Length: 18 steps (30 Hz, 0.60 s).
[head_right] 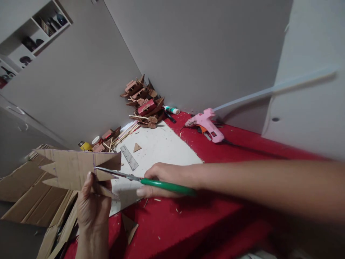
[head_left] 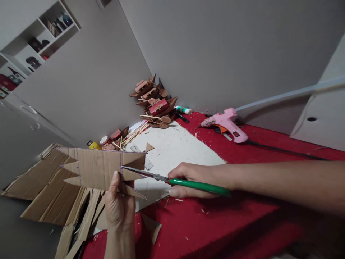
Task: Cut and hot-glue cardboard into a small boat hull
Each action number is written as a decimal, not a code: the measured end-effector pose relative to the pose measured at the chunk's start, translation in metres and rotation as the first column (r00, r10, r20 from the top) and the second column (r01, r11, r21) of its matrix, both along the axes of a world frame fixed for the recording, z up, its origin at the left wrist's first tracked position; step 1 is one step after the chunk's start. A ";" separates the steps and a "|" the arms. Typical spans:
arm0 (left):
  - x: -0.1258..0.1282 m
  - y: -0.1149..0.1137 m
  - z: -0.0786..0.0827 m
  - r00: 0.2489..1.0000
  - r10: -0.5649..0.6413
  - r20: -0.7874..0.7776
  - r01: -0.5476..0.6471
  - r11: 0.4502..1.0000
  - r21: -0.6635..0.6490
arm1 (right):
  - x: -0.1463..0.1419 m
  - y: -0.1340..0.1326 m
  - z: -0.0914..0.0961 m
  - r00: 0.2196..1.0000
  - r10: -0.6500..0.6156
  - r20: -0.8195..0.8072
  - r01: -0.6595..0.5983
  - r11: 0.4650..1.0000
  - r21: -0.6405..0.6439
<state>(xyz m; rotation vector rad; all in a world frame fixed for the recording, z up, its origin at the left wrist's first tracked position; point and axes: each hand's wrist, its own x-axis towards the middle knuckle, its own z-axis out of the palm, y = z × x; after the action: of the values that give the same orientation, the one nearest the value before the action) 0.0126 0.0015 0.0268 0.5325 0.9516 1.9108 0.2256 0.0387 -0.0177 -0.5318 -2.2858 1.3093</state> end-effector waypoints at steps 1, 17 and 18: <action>0.000 0.000 -0.001 1.000 -0.010 0.002 0.010 1.000 -0.004 | -0.001 0.000 -0.001 1.000 -0.016 0.002 0.016 1.000 0.004; 0.012 -0.004 0.005 0.973 -0.058 0.225 0.076 0.995 -0.072 | -0.007 -0.005 -0.011 0.958 -0.283 0.037 0.276 0.952 0.131; 0.009 -0.005 0.003 0.969 -0.097 0.229 0.111 0.993 -0.048 | -0.007 -0.005 -0.011 0.959 -0.282 0.027 0.276 0.951 0.139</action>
<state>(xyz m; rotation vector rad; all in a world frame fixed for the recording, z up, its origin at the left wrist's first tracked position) 0.0216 -0.0031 0.0296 0.3143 0.8149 1.7981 0.2188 0.0333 -0.0290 -0.8126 -2.2165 1.0090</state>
